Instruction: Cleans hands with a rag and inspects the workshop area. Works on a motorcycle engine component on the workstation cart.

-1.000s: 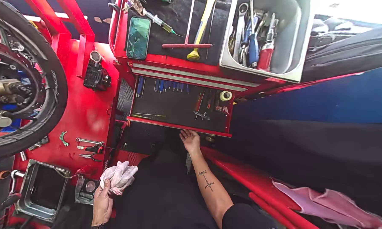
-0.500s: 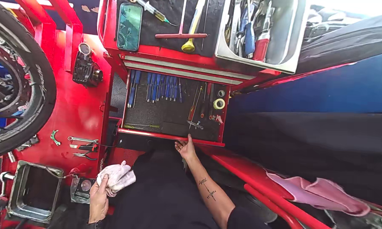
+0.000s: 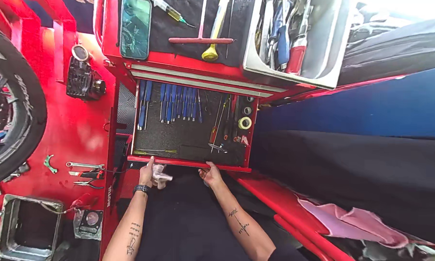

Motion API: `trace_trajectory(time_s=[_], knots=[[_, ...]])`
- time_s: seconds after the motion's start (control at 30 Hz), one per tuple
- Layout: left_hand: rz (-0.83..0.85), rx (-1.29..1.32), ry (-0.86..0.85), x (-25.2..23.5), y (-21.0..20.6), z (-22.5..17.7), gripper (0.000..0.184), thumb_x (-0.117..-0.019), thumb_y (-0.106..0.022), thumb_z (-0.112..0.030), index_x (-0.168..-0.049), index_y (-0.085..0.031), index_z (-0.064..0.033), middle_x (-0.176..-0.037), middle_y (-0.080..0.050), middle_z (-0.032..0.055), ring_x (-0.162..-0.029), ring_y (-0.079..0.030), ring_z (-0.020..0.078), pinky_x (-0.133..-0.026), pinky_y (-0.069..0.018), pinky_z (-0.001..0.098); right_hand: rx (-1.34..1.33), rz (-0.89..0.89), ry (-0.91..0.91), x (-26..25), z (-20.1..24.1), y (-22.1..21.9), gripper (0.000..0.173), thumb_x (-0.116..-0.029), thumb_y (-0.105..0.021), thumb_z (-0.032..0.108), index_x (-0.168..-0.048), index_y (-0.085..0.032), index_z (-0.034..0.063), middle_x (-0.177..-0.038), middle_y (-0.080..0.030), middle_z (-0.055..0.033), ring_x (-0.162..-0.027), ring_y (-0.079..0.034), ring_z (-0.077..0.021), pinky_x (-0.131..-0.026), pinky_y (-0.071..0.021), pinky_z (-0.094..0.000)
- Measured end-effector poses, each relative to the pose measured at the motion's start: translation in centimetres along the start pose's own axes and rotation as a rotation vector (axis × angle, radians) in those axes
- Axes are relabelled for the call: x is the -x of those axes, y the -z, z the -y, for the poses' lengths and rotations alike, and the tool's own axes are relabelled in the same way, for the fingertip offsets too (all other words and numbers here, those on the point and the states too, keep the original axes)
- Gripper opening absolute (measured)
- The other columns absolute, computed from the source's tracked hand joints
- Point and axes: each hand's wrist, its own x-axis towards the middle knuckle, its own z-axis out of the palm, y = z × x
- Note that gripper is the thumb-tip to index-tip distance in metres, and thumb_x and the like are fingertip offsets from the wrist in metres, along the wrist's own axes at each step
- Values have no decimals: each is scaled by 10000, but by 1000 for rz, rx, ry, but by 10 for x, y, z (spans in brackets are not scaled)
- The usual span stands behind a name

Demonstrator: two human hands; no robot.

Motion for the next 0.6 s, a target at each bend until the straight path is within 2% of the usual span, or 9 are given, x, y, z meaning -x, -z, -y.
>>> trace_trajectory(time_s=[0.13,0.2,0.27,0.33,0.37,0.43,0.5,0.57,0.6], knots=[[-32,-9,41,-7,-15,-8,618,-1015,-582,-523,-1136,-634,81,-945,-703,221,-820,-702,307,-770,-595,521,-15,10,-15,0,3,2,454,-1022,-569,257,-1421,-418,103,-1084,-658,-170,-715,-668,-215,-597,-574,-328],[-45,-36,51,-7,-17,-15,565,-1025,-584,-478,-1119,-637,77,-916,-701,205,-791,-697,287,-757,-593,505,96,65,0,6,7,8,462,-1050,-565,319,-1411,-444,57,-1035,-706,-172,-734,-698,-214,-638,-592,-331],[-52,-72,59,-7,-17,-19,528,-1028,-589,-446,-1104,-652,72,-910,-709,199,-789,-702,285,-764,-593,507,364,130,36,21,11,13,439,-1067,-540,378,-1200,-600,-36,-888,-744,-140,-675,-700,-185,-622,-584,-314],[-75,-99,59,-10,-18,-22,492,-1021,-604,-415,-1100,-654,68,-917,-707,201,-801,-701,291,-769,-587,512,692,202,130,40,18,7,386,-1064,-555,355,-1033,-679,-10,-771,-714,-83,-592,-657,-151,-546,-552,-297],[-93,-115,66,-11,-19,-22,486,-1017,-610,-406,-1106,-654,70,-934,-706,207,-820,-701,298,-783,-582,521,822,218,204,47,21,0,337,-1049,-592,326,-1003,-691,7,-728,-699,-69,-543,-629,-139,-496,-527,-286],[-125,-144,84,-10,-22,-24,482,-1009,-616,-396,-1117,-653,72,-967,-704,219,-852,-700,313,-808,-575,535,991,223,364,50,29,-19,271,-1015,-644,299,-1016,-697,34,-702,-687,-52,-508,-597,-131,-468,-497,-291],[-142,-163,87,-11,-23,-26,471,-1002,-625,-385,-1113,-657,72,-980,-706,222,-878,-699,321,-832,-567,542,1118,188,561,34,40,-45,255,-988,-658,298,-1048,-724,58,-756,-708,-48,-582,-646,-157,-555,-557,-356],[-158,-182,91,-11,-23,-27,472,-990,-640,-388,-1101,-667,70,-981,-709,224,-886,-703,328,-836,-568,550,1247,112,724,15,52,-73,260,-970,-641,305,-1085,-749,98,-904,-744,-64,-793,-715,-200,-760,-595,-453],[-167,-184,97,-12,-24,-27,474,-985,-647,-387,-1099,-667,73,-989,-706,231,-899,-701,338,-842,-563,559,1283,89,777,9,57,-89,263,-972,-636,289,-1109,-754,98,-987,-754,-83,-912,-722,-226,-859,-574,-485]])
